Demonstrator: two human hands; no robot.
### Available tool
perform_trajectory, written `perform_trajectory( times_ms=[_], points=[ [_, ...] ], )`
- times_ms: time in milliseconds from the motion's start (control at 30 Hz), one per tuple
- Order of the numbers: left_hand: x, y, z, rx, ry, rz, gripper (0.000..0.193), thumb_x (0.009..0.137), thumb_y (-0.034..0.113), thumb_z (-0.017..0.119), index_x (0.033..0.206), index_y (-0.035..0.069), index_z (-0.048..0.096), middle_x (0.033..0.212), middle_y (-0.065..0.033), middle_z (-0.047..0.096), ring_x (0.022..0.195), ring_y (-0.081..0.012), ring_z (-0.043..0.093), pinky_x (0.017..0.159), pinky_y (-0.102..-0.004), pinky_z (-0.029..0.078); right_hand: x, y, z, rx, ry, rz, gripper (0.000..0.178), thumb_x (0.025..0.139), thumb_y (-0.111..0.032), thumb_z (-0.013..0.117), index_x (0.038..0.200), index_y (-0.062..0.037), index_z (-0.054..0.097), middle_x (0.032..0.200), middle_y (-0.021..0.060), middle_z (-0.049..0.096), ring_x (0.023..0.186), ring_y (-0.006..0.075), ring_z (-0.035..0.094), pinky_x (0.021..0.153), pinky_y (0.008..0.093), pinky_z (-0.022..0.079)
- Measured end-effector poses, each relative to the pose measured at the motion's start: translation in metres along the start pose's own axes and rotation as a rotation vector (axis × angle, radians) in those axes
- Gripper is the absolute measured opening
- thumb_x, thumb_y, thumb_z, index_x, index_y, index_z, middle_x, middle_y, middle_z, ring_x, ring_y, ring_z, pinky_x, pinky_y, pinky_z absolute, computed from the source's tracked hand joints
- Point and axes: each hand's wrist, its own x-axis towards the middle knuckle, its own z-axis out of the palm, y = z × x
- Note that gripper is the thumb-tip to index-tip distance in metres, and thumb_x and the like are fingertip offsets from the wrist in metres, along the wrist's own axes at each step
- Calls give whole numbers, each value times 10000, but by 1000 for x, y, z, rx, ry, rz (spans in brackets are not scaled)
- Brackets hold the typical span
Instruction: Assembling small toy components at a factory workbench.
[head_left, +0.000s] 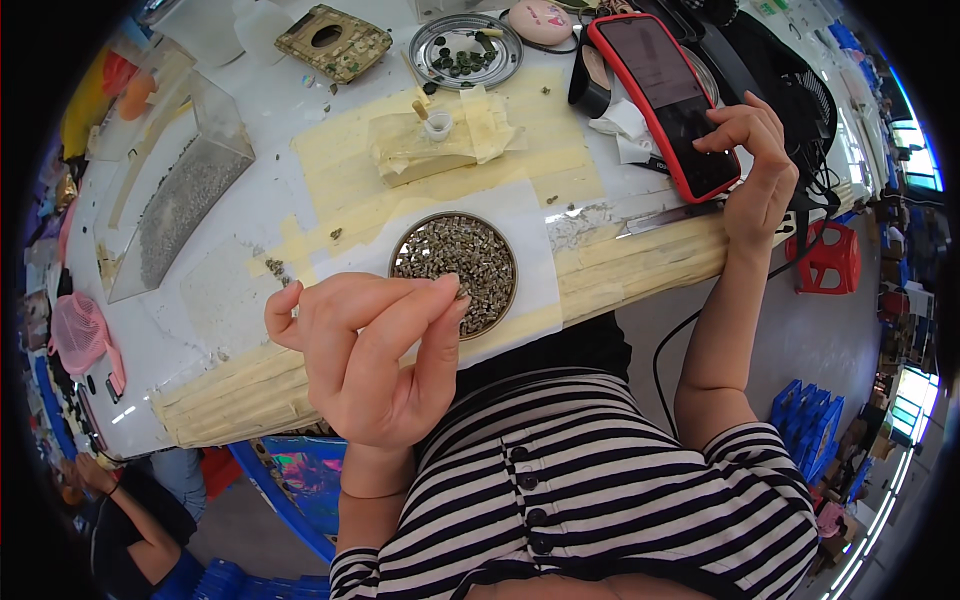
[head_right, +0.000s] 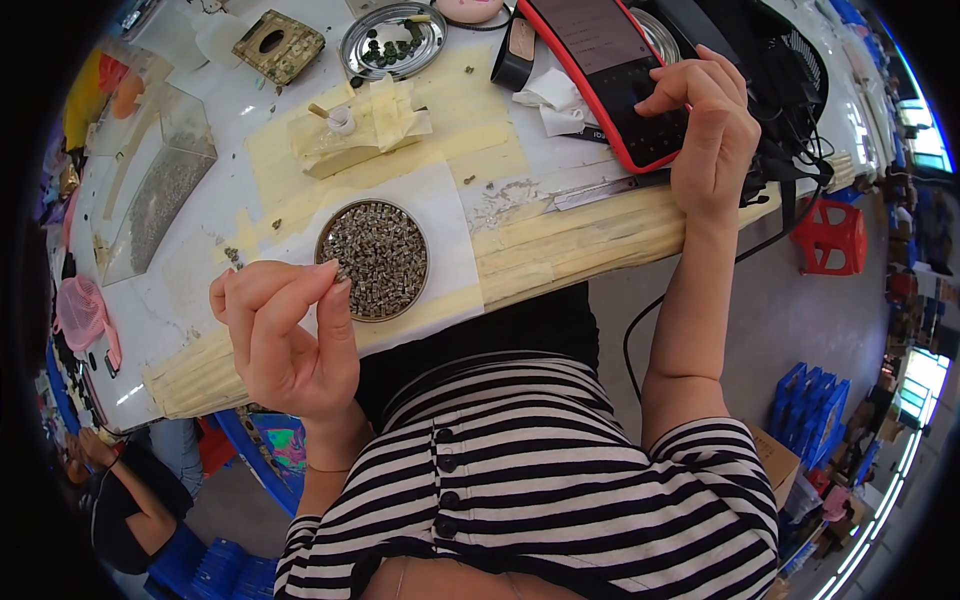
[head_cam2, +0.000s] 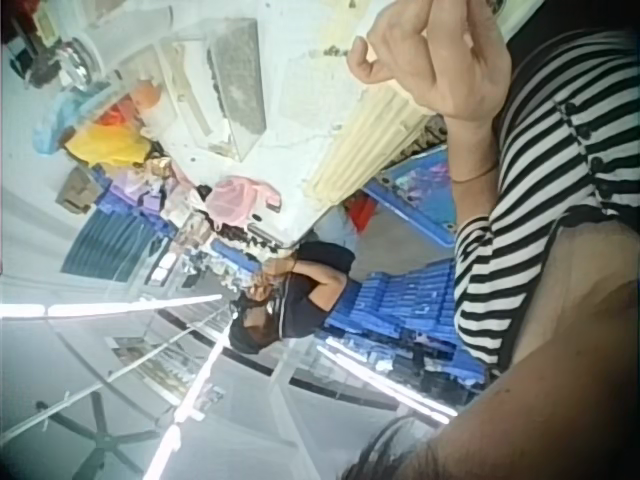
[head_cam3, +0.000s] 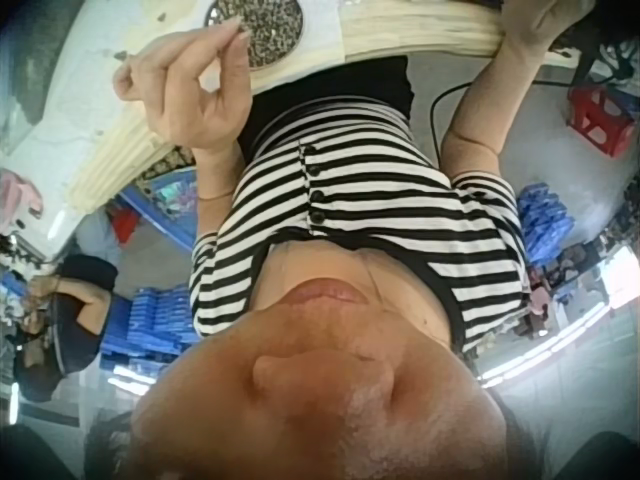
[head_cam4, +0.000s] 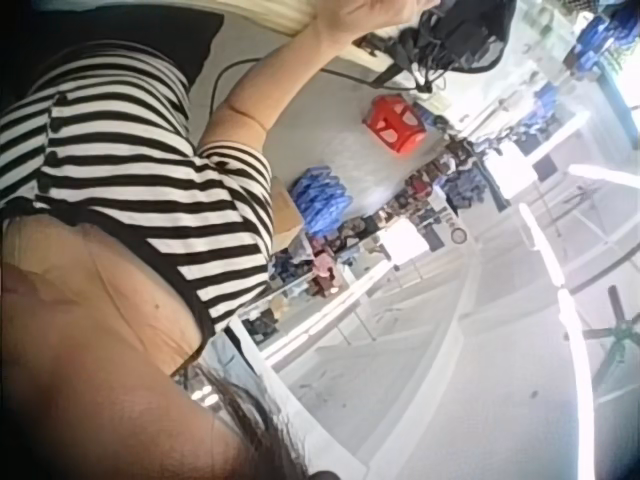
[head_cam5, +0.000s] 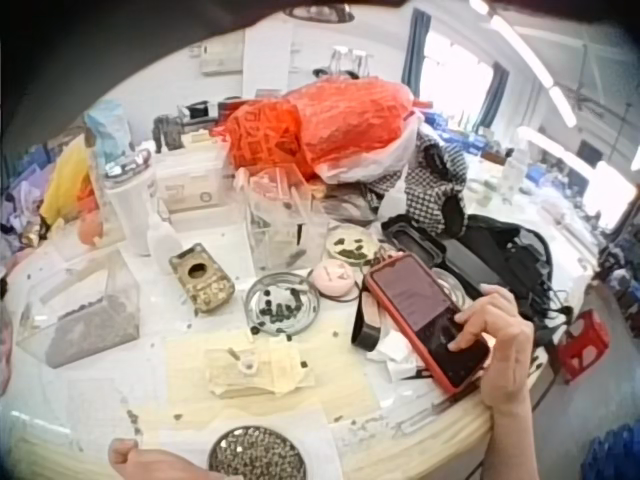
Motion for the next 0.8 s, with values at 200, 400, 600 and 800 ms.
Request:
perform_trajectory(
  times_ms=[200, 400, 600, 800],
  points=[
    [1, 1, 0, 4, -5, 5, 144, 772, 46, 758, 904, 59, 701, 827, -31, 638, 735, -182, 576, 889, -358, 336, 1, -1, 0, 21, -13, -26, 707, 1060, -458, 199, 690, -13, 604, 686, 63, 635, 804, 236, 650, 1024, 455, 405],
    [1, 1, 0, 0, 1, 4, 149, 766, 34, 757, 902, 57, 699, 828, -33, 640, 738, -182, 576, 886, -356, 337, 1, -1, -1, -50, -2, -20, 711, 1065, -451, 182, 696, -11, 601, 669, 52, 631, 758, 217, 642, 1016, 450, 412],
    [1, 1, 0, -3, -2, 8, 155, 761, 26, 757, 901, 58, 700, 827, -34, 642, 739, -181, 576, 882, -355, 336, -2, 1, -2, -142, 118, 37, 728, 1074, -441, 124, 702, -16, 582, 645, 44, 625, 682, 200, 612, 1018, 435, 419],
    [1, 0, 0, -9, -8, 9, 158, 761, 31, 760, 905, 57, 702, 828, -33, 643, 739, -181, 574, 876, -355, 336, 0, 0, -1, -127, 101, 37, 750, 1070, -464, 109, 703, -18, 587, 647, 42, 627, 679, 204, 608, 1018, 437, 420]
  ],
)
